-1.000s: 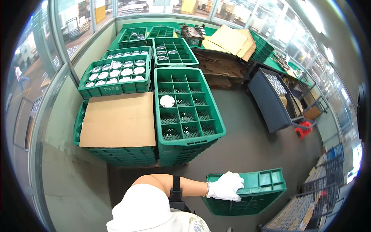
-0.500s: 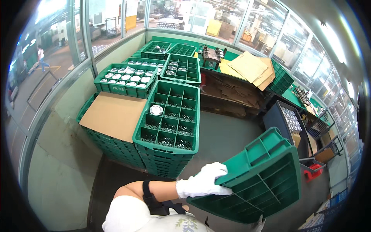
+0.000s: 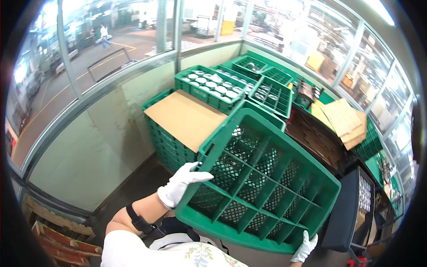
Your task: The person picks up and inspects metal engine pistons stored in green crates.
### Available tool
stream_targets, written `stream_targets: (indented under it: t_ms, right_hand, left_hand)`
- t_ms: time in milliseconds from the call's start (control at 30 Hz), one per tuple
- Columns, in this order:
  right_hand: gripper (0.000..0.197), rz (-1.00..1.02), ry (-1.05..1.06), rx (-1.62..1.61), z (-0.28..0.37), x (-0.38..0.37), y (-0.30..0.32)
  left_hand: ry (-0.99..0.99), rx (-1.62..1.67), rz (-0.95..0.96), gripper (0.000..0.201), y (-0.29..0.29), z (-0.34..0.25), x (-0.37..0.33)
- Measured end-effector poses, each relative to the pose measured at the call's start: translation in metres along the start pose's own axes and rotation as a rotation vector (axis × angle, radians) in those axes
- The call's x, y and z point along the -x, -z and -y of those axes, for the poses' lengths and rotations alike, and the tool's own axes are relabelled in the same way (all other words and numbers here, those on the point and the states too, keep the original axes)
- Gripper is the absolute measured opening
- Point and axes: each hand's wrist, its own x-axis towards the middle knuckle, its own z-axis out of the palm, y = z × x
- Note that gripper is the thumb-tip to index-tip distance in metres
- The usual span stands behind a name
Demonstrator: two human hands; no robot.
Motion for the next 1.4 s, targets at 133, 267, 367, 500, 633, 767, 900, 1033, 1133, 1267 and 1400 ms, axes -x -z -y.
stream_targets:
  t_ms: [133, 267, 367, 500, 633, 767, 900, 1033, 1133, 1267, 1400]
  right_hand:
    - [0.037, 0.219, 0.019, -0.020, 0.062, 0.002, -0.107]
    - [0.034, 0.342, 0.022, 0.042, 0.131, 0.039, -0.214]
    - [0.036, 0.451, -0.029, 0.081, 0.167, 0.071, -0.306]
    - [0.038, 0.529, 0.006, 0.140, 0.208, 0.110, -0.426]
    - [0.038, 0.584, 0.005, 0.198, 0.199, 0.120, -0.513]
    - [0.038, 0.534, -0.030, 0.214, 0.197, 0.144, -0.579]
    - [0.046, 0.474, 0.045, 0.510, 0.182, 0.150, -0.604]
    - [0.053, 0.545, 0.126, 0.871, 0.182, 0.140, -0.609]
    - [0.053, 0.616, 0.175, 1.062, 0.177, 0.141, -0.609]
    - [0.053, 0.671, 0.209, 1.281, 0.184, 0.145, -0.624]
    - [0.064, 0.649, 0.250, 1.384, 0.201, 0.141, -0.628]
  left_hand:
    - [-0.006, 0.270, -0.040, 0.021, 0.102, -0.003, -0.026]
    - [-0.027, 0.330, -0.263, 0.021, 0.191, -0.033, -0.062]
    - [-0.041, 0.223, -0.330, 0.017, 0.268, -0.061, -0.101]
    - [-0.013, -0.090, -0.444, 0.025, 0.373, -0.097, -0.156]
    - [-0.031, -0.265, -0.428, 0.031, 0.448, -0.128, -0.212]
    - [-0.143, -0.795, -0.526, 0.045, 0.494, -0.146, -0.282]
    - [-0.249, -1.161, -0.532, 0.056, 0.514, -0.148, -0.358]
    - [-0.241, -1.262, -0.464, 0.064, 0.523, -0.144, -0.418]
    - [-0.163, -1.307, -0.383, 0.069, 0.519, -0.140, -0.446]
    - [-0.086, -1.271, -0.362, 0.073, 0.518, -0.119, -0.465]
    - [-0.142, -1.666, -0.292, 0.071, 0.503, -0.146, -0.448]
